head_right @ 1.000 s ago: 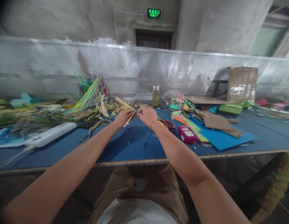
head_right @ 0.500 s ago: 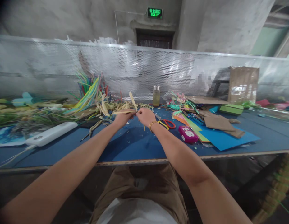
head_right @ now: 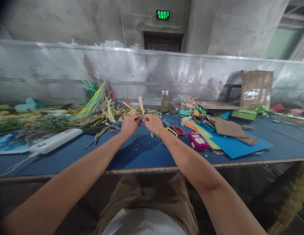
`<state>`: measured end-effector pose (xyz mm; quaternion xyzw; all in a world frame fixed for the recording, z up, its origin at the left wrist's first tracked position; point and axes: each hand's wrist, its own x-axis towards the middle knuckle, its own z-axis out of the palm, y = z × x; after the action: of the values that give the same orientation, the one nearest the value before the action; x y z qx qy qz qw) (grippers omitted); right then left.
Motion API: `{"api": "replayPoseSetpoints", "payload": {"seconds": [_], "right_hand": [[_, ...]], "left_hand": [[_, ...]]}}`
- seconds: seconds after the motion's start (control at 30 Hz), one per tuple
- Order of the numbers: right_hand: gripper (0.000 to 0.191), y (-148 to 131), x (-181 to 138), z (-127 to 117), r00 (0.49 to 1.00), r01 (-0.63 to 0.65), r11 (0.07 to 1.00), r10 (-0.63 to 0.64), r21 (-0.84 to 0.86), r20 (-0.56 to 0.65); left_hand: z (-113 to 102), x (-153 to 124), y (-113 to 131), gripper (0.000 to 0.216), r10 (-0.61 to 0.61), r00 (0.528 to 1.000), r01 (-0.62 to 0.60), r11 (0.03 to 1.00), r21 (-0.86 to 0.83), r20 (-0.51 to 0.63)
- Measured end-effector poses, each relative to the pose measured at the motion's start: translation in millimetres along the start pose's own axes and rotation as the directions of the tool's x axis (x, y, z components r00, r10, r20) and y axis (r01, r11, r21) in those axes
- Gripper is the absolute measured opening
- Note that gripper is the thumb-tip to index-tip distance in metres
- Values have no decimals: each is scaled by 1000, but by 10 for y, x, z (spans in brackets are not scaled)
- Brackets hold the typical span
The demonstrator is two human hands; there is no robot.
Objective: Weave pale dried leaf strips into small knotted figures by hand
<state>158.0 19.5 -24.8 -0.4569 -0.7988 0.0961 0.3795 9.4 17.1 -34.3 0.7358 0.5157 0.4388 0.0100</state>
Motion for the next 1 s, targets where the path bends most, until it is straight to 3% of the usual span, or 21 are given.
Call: {"api": "replayPoseSetpoints", "payload": {"seconds": [0.2, 0.33, 0.47, 0.6, 0.77, 1.0], "right_hand": [[18, -23, -20, -2, 1000, 16, 1000, -16, -17, 19], [22, -59, -40, -22, 999, 44, 993, -42, -108, 17], [34, -47, -34, -58, 995, 6, 968, -31, -249, -97], [26, 11, -18, -79, 978, -12, 964, -44, -264, -205], [20, 41, -13, -53, 996, -32, 973, 12, -230, -88], [23, -8, -29, -46, 996, -51, 968, 31, -245, -86]], "left_hand": [[19, 40, -87, 27, 18, 1000, -17, 996, -89, 19], [61, 118, -227, 26, 77, 989, -45, 969, -242, 124], [84, 152, -277, 26, 104, 987, -65, 952, -298, 119], [105, 154, -276, 27, 83, 981, -16, 933, -358, 173], [125, 165, -277, 27, 66, 980, 20, 908, -419, 190], [136, 178, -297, 27, -14, 987, 94, 852, -515, 157]]}}
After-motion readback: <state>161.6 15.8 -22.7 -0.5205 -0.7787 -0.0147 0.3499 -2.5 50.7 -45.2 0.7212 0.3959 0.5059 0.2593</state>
